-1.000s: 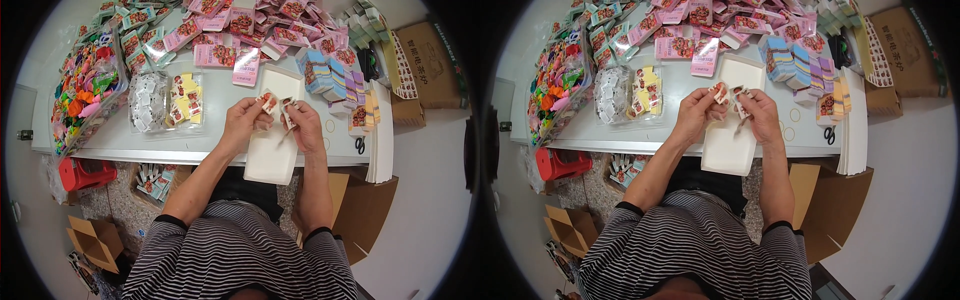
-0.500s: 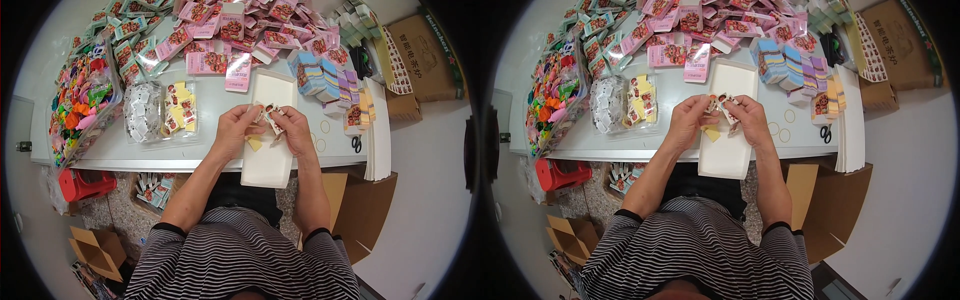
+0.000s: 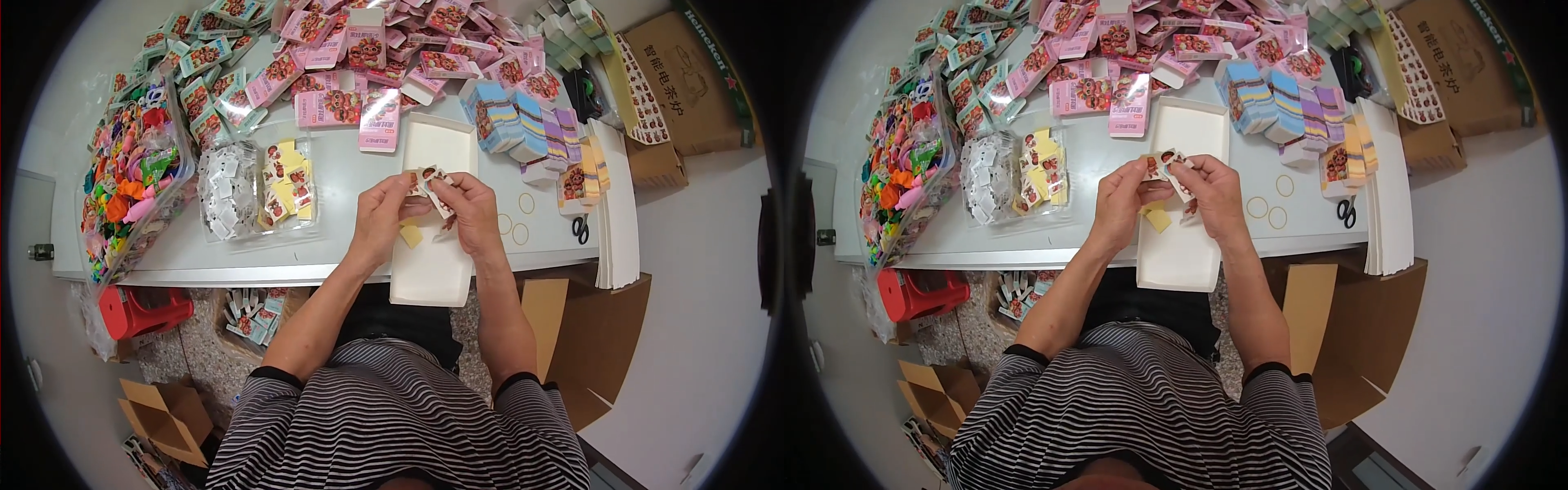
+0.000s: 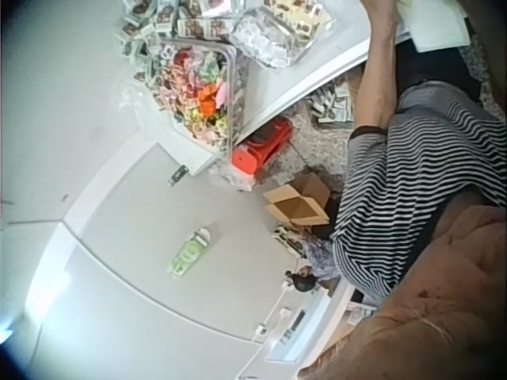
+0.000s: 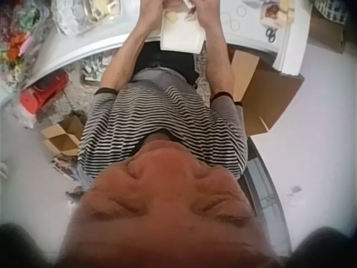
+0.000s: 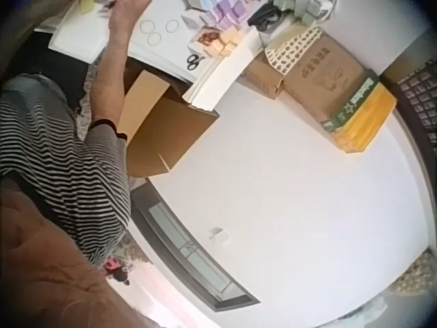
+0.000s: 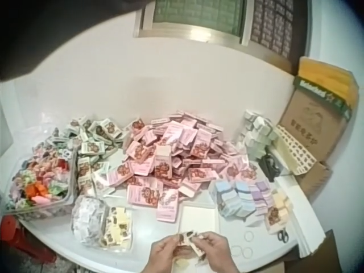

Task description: Manually packaging small items and candies into small pink plastic bags and sealing them.

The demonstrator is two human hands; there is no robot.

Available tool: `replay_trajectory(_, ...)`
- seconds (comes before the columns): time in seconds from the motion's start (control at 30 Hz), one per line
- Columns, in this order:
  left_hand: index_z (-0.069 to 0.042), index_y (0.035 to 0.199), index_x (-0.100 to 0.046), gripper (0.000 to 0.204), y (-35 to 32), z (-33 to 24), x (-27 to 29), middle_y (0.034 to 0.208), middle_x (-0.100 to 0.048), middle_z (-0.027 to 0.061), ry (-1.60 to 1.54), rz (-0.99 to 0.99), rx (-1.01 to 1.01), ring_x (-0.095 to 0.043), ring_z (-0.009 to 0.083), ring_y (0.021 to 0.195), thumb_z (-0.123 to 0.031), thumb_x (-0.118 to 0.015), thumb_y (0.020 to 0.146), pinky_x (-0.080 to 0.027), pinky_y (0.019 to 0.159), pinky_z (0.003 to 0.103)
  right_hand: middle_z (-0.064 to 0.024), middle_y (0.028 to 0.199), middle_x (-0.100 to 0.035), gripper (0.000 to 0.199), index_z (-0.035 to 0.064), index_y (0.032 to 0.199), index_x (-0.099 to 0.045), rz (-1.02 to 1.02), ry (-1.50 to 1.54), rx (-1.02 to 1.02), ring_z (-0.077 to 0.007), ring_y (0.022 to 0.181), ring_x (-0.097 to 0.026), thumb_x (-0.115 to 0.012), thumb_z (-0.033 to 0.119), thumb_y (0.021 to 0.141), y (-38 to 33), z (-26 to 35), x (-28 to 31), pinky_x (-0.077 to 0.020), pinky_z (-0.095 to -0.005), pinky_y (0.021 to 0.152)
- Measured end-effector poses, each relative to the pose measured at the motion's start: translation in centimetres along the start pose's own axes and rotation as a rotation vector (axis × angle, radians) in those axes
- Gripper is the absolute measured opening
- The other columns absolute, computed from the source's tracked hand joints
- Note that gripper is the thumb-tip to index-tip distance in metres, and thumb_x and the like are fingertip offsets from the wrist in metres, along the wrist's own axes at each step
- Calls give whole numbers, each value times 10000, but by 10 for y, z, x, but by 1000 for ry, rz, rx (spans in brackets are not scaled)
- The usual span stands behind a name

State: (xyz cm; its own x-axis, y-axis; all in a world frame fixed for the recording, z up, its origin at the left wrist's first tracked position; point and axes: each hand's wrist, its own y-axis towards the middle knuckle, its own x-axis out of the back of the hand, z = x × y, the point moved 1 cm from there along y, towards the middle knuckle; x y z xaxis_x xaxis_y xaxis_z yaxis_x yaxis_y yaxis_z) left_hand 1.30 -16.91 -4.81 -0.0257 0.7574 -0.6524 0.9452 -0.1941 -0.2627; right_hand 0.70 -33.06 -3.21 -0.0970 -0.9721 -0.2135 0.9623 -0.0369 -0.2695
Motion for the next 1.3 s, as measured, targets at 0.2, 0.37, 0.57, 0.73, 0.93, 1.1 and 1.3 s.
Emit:
replay_trajectory(0.2,27,1133,-706,290,-2,0,6,956,-738,72,434,24,-29,-706,132,755,-237,-674,1018,-603,725,250,33,746,-641,158,21,960,-712,60,-253,77,-11,598,-540,-772,161,919,2,-4,3,-428,-184,470)
replay_trajectory(0.37,23,1040,-719,255,-2,-1,9,892,-737,79,211,-91,55,-716,134,733,-227,-678,1015,-586,663,243,15,751,-663,138,15,951,-701,-7,-154,46,-25,631,-578,-785,116,907,1,2,2,-483,-192,526)
replay_trajectory(0.57,22,1032,-694,282,0,-4,7,896,-724,93,239,-82,51,-731,156,777,-255,-642,1038,-608,685,256,-54,894,-743,90,2,963,-694,-70,181,170,-56,737,-622,-751,59,923,11,-2,8,-514,-215,692)
replay_trajectory(0.73,6,1075,-679,289,1,0,4,922,-712,78,87,20,78,-726,150,788,-276,-624,1047,-621,704,267,-1,796,-689,131,0,957,-704,5,-96,14,-37,655,-572,-786,81,896,9,4,-6,-448,-187,572)
replay_trajectory(0.93,2,1088,-677,259,1,2,12,939,-719,81,179,-18,65,-724,147,778,-248,-622,1048,-618,700,260,15,765,-661,121,11,975,-702,-12,-8,3,-30,636,-581,-776,71,901,8,4,-9,-417,-179,495)
replay_trajectory(1.1,-5,1106,-686,250,1,2,8,956,-735,95,233,-75,79,-733,160,780,-239,-614,1054,-625,711,263,-9,781,-683,152,8,965,-703,-173,121,107,-45,654,-602,-804,87,883,15,-1,2,-445,-187,537)
replay_trajectory(1.3,-11,1111,-685,226,-2,3,0,938,-723,66,60,108,113,-730,159,777,-219,-625,1047,-627,716,263,-25,789,-695,190,-12,918,-716,-160,-54,235,-62,691,-607,-821,143,885,16,-1,-19,-483,-207,623)
